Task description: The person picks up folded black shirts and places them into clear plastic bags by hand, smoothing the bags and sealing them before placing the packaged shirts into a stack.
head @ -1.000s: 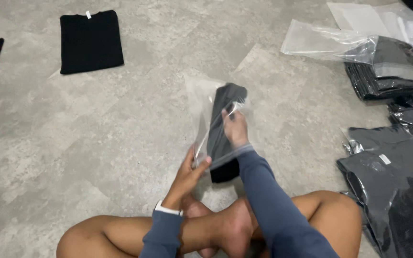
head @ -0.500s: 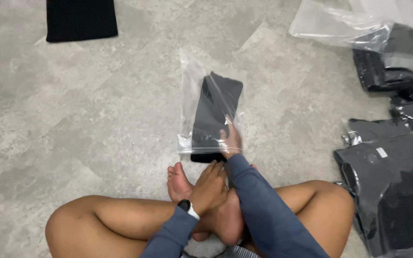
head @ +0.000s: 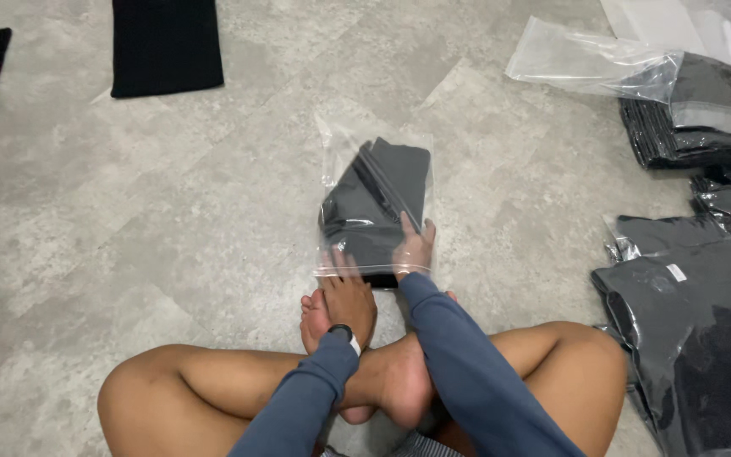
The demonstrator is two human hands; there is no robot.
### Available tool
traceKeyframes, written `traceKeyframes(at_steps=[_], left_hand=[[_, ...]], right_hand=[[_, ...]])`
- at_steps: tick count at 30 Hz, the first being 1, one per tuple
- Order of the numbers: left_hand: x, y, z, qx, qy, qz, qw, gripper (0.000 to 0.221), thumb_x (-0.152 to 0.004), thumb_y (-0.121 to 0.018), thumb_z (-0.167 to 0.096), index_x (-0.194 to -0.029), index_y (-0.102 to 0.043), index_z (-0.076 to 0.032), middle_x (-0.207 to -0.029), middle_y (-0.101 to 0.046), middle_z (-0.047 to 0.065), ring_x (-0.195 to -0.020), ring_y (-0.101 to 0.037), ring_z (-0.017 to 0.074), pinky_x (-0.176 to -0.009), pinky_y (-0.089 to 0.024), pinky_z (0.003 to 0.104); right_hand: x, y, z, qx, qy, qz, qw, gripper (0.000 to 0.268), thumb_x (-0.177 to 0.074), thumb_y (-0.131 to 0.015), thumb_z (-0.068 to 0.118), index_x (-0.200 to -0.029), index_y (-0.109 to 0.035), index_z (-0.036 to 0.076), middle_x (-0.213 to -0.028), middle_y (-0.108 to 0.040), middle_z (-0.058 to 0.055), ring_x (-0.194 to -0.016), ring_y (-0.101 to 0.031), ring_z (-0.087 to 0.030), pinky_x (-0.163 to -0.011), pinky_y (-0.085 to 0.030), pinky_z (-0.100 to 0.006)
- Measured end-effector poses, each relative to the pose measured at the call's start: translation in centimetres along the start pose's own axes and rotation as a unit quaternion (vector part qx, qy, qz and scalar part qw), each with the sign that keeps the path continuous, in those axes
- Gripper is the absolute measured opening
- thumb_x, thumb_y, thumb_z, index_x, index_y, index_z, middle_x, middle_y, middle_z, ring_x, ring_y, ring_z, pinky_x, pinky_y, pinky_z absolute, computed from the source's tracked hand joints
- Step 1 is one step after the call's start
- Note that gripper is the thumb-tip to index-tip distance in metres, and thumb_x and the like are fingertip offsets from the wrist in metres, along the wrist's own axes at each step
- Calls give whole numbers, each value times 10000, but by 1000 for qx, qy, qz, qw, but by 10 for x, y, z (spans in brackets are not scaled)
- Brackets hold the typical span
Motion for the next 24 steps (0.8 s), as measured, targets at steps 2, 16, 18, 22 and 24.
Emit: traceKeyframes(at_steps=[2,16,18,22,24], left_hand=[[-2,-7,-10,-194,30,-65,978,537,-997,-388,-224,-1429,-445,90,-1512,-428,287,-1416,-396,445,-1143,-283,575],[-46,-65,12,45,20,-89,995,811,-953,-483,-479,-1594,-202,-68,-1552,-312,296,-1438,-318,434,-1211,-145,545],[-49,-56,11,24,-5,-103,994,796,-948,-493,-400,-1583,-208,-15,-1552,-305,310,-1452,-313,429,-1219,-162,530],[-59,-54,1,-4,-84,-124,989,792,-921,-569,-375,-1568,-265,-33,-1597,-263,295,-1474,-289,428,-1222,-194,503],[-78,-60,-4,30,-64,-148,986,797,-913,-622,-360,-1559,-299,-23,-1567,-325,290,-1445,-351,413,-1224,-222,495]], right_hand=[[5,-5,-1,-41,-85,87,992,768,-881,-556,-99,-1498,-506,354,-1579,-217,-220,-1470,-338,-411,-1233,-301,-429],[34,5,27,80,-50,117,989,596,-1042,-459,301,-1585,-233,209,-1573,-255,-252,-1455,-275,-421,-1167,-289,-536],[51,4,46,279,113,139,943,597,-1018,-484,189,-1581,-295,123,-1659,-93,-322,-1532,-66,-490,-1197,-175,-602],[104,56,75,190,213,264,921,590,-928,-542,120,-1479,-335,84,-1423,-383,-261,-1207,-427,-424,-971,-394,-503],[125,84,80,203,230,268,913,444,-908,-574,209,-1349,-579,164,-1219,-660,-164,-899,-720,-357,-729,-586,-481]])
Point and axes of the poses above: each hand's wrist, its own x-axis away from the middle knuckle, its own y-axis out of the back of the hand, z = x × y, the point moved 4 cm from there along -x, towards the middle knuckle
